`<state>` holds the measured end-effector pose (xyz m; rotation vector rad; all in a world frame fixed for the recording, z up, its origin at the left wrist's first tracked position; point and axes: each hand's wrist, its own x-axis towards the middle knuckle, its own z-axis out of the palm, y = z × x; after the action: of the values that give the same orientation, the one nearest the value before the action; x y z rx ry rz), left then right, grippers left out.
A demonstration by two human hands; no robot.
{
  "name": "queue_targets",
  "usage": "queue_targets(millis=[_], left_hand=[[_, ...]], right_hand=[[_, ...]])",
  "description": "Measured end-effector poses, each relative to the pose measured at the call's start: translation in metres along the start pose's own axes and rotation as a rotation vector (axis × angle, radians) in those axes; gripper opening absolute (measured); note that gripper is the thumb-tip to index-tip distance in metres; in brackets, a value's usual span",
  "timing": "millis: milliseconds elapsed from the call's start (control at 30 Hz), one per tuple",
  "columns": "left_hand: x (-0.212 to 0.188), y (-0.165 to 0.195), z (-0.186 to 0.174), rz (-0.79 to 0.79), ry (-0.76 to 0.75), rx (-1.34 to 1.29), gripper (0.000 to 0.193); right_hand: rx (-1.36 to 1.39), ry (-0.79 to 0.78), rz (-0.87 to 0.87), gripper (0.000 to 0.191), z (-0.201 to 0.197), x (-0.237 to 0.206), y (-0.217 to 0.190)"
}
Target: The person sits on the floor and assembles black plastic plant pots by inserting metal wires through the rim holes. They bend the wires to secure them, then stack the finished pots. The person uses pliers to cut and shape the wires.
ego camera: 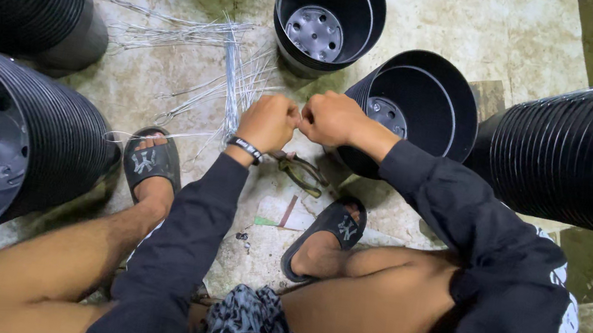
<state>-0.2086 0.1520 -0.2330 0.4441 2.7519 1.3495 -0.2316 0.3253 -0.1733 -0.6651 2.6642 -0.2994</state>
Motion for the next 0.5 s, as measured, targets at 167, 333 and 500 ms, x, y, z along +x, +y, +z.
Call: queue_targets(millis=[167, 333, 500], left_hand=[[0.030, -0.015, -0.001, -0.047, -0.032, 0.097, 0.013], [0.057, -0.036, -0.019, 0.042, -0.089, 0.124, 0.018], [0.055, -0.025, -0.027, 0.115, -0.169, 0.197, 0.021]], right_hand=[[-0.166, 0.143, 0.051, 0.033, 0.013, 0.022, 0.008], [-0.302, 0.275, 0.084, 0.028, -0.008, 0.040, 0.043], [-0.318, 0.373, 0.190, 0.023, -0.031, 0.043, 0.067]])
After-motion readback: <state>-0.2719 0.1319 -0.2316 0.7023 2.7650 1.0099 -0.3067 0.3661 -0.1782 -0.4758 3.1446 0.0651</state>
